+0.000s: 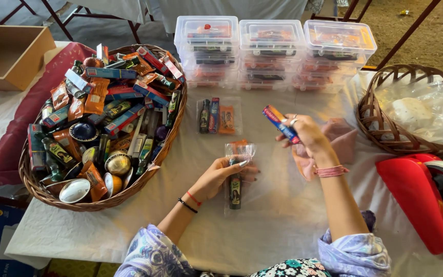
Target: Organizing small travel-sized toiletries and supplies into plastic containers and bags.
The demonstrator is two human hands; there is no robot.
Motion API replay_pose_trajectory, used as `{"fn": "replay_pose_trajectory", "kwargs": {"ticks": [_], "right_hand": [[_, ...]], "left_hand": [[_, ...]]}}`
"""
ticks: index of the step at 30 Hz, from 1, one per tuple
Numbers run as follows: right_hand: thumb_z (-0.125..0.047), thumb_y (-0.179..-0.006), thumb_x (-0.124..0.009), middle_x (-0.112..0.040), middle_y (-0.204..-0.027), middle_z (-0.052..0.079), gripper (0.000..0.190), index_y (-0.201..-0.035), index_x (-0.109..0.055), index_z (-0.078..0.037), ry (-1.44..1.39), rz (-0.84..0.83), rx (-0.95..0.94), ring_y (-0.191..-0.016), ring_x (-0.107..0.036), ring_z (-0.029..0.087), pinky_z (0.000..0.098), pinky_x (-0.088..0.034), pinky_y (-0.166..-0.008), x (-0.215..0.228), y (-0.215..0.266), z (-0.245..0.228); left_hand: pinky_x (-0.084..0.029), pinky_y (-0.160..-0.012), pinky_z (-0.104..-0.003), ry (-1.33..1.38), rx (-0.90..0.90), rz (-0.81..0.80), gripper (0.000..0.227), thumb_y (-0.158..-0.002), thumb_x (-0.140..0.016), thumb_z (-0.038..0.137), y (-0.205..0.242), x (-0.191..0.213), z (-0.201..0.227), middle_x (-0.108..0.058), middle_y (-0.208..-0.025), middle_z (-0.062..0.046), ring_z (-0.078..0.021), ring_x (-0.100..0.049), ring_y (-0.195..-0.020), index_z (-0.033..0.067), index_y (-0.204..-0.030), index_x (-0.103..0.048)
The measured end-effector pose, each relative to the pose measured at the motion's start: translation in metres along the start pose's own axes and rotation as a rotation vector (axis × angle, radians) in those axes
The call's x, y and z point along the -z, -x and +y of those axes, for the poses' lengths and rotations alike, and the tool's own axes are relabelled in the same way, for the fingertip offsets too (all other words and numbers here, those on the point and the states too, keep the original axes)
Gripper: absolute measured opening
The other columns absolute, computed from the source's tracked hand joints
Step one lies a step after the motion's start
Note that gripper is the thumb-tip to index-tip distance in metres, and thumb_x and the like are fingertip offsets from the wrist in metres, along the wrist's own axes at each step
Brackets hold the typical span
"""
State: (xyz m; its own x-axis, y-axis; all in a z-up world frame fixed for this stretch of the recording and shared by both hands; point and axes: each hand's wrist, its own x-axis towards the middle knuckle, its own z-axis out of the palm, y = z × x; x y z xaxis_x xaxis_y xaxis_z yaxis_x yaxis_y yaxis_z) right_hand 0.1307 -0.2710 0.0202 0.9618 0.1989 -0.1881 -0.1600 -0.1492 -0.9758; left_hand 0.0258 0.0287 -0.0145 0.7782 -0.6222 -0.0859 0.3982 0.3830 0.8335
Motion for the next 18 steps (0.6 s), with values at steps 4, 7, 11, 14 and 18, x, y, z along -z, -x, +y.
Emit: {"fn": "replay_pose_trajectory", "kwargs": {"ticks": [4, 7, 11, 14, 18], "right_hand": [[-0.025, -0.092, -0.056, -0.072, -0.092, 0.009, 0.042, -0.127, -0.062, -0.003, -0.224, -0.022, -0.053, -0.060, -0.064, 0.013, 0.0280, -0.049, -0.049, -0.012, 0.027, -0.036], [-0.025, -0.095, -0.062, -0.071, -0.098, 0.011, 0.044, -0.132, -0.058, -0.002, -0.262, -0.088, 0.011, -0.060, -0.055, 0.008, 0.0238, -0.045, -0.051, -0.018, 0.035, -0.046], [-0.008, -0.084, -0.071, -0.072, -0.101, 0.007, 0.042, -0.124, -0.061, 0.000, -0.057, -0.133, 0.167, -0.070, -0.059, 0.007, 0.0240, -0.052, -0.062, -0.031, 0.047, -0.062], [-0.004, -0.082, -0.074, -0.070, -0.098, 0.003, 0.037, -0.118, -0.065, 0.000, 0.034, -0.081, 0.238, -0.075, -0.064, 0.006, 0.0236, -0.055, -0.068, -0.041, 0.055, -0.073], [0.001, -0.082, -0.078, -0.065, -0.092, 0.001, 0.037, -0.116, -0.064, 0.000, 0.052, -0.055, 0.331, -0.078, -0.058, 0.004, 0.0211, -0.049, -0.069, -0.047, 0.057, -0.067]], "left_hand": [[-0.059, -0.091, -0.037, -0.002, -0.002, 0.003, 0.043, -0.101, -0.063, 0.023, 0.001, -0.004, 0.002, -0.071, -0.126, -0.018, -0.0238, -0.072, -0.105, -0.0028, -0.135, -0.056], [-0.060, -0.091, -0.038, 0.006, 0.015, 0.007, 0.044, -0.100, -0.063, 0.024, 0.003, -0.007, 0.006, -0.070, -0.125, -0.018, -0.0240, -0.072, -0.105, -0.0021, -0.135, -0.055], [-0.059, -0.093, -0.037, -0.022, 0.006, 0.009, 0.047, -0.101, -0.064, 0.025, 0.003, -0.007, 0.005, -0.070, -0.126, -0.019, -0.0239, -0.072, -0.107, -0.0038, -0.137, -0.055], [-0.059, -0.093, -0.037, -0.024, 0.012, 0.006, 0.050, -0.100, -0.064, 0.026, 0.003, -0.009, 0.007, -0.070, -0.126, -0.018, -0.0235, -0.072, -0.107, -0.0026, -0.140, -0.053], [-0.059, -0.092, -0.038, 0.016, 0.003, -0.023, 0.052, -0.101, -0.064, 0.025, 0.005, -0.007, 0.005, -0.069, -0.126, -0.019, -0.0234, -0.070, -0.106, -0.0040, -0.142, -0.048]]}}
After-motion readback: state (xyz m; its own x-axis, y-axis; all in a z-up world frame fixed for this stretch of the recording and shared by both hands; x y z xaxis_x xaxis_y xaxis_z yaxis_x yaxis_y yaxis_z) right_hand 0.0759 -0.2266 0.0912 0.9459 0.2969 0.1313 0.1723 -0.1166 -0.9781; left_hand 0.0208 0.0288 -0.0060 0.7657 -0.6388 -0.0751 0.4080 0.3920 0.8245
